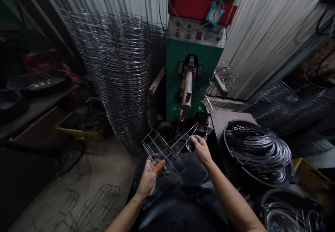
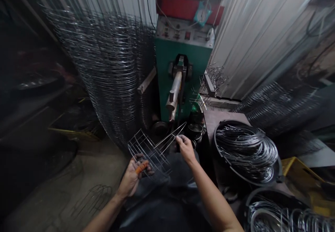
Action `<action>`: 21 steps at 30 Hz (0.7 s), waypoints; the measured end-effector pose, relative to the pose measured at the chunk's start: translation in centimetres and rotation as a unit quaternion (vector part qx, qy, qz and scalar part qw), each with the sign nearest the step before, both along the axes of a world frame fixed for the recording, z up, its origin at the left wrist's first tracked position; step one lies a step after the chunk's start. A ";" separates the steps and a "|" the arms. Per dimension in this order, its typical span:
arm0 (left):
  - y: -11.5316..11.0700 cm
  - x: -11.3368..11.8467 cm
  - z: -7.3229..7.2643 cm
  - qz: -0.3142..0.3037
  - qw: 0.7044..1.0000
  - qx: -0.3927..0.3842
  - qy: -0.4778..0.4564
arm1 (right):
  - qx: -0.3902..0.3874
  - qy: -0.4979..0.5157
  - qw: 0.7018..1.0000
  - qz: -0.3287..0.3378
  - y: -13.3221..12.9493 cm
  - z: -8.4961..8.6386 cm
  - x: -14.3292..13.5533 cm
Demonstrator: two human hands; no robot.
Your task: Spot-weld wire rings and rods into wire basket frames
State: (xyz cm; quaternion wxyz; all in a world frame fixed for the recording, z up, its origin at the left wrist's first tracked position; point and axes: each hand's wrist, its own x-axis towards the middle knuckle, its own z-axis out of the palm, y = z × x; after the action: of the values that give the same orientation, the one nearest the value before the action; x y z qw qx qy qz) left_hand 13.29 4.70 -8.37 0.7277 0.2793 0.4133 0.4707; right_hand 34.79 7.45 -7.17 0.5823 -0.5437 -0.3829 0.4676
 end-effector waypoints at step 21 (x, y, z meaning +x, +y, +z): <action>4.1 0.9 -0.7 0.020 0.999 -0.047 -0.006 | 0.006 0.017 0.998 -0.066 5.2 -2.1 -0.9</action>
State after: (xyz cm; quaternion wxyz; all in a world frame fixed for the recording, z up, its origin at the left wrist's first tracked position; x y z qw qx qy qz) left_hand 14.19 8.82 -9.02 0.7330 0.2338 0.4364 0.4665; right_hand 33.88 12.65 -9.23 0.6218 -0.5560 -0.3389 0.4351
